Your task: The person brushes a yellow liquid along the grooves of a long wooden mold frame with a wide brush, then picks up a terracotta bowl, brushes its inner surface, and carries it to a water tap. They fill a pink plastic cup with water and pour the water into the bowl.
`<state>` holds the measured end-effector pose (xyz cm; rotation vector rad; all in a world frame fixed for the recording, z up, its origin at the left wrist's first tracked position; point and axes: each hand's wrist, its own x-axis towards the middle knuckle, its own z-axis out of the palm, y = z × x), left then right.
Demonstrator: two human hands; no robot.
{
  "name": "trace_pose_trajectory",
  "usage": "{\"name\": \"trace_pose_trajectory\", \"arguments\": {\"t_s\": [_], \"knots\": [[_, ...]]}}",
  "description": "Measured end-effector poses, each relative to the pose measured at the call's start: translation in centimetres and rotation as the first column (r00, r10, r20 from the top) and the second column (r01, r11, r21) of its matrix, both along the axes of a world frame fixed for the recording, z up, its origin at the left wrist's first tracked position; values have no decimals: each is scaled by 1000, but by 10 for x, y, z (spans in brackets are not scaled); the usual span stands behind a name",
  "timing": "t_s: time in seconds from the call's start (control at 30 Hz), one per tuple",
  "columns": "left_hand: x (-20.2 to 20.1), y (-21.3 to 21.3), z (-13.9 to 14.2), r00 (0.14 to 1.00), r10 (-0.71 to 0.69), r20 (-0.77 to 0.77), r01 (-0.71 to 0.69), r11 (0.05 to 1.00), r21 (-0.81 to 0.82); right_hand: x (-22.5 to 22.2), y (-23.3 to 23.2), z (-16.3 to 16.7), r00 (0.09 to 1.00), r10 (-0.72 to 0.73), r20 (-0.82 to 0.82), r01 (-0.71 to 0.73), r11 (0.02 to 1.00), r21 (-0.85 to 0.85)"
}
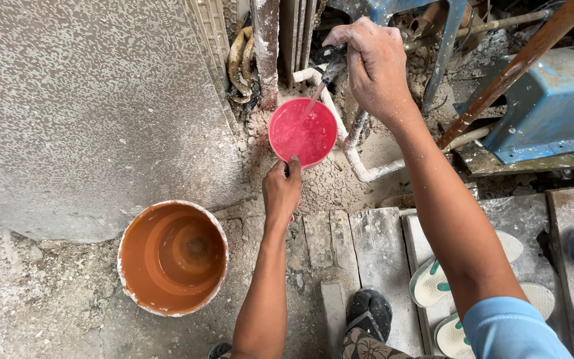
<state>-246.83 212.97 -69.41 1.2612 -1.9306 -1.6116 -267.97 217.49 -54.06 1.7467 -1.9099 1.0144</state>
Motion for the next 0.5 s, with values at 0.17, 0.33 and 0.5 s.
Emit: {"name": "trace_pose_trajectory", "arguments": {"t_s": [0.17,0.33,0.5], "knots": [[-1,0,-4,1000,3,6,-3,1000,-27,0,0,0,1000,-1,5,1,1000,5],[-2,0,-9,1000,9,2,-9,1000,-15,0,0,0,1000,-4,-7,4,1000,6],[-3,0,-17,1000,-1,-30,1,1000,-20,0,1,0,1000,-14,-6,14,1000,9]]}}
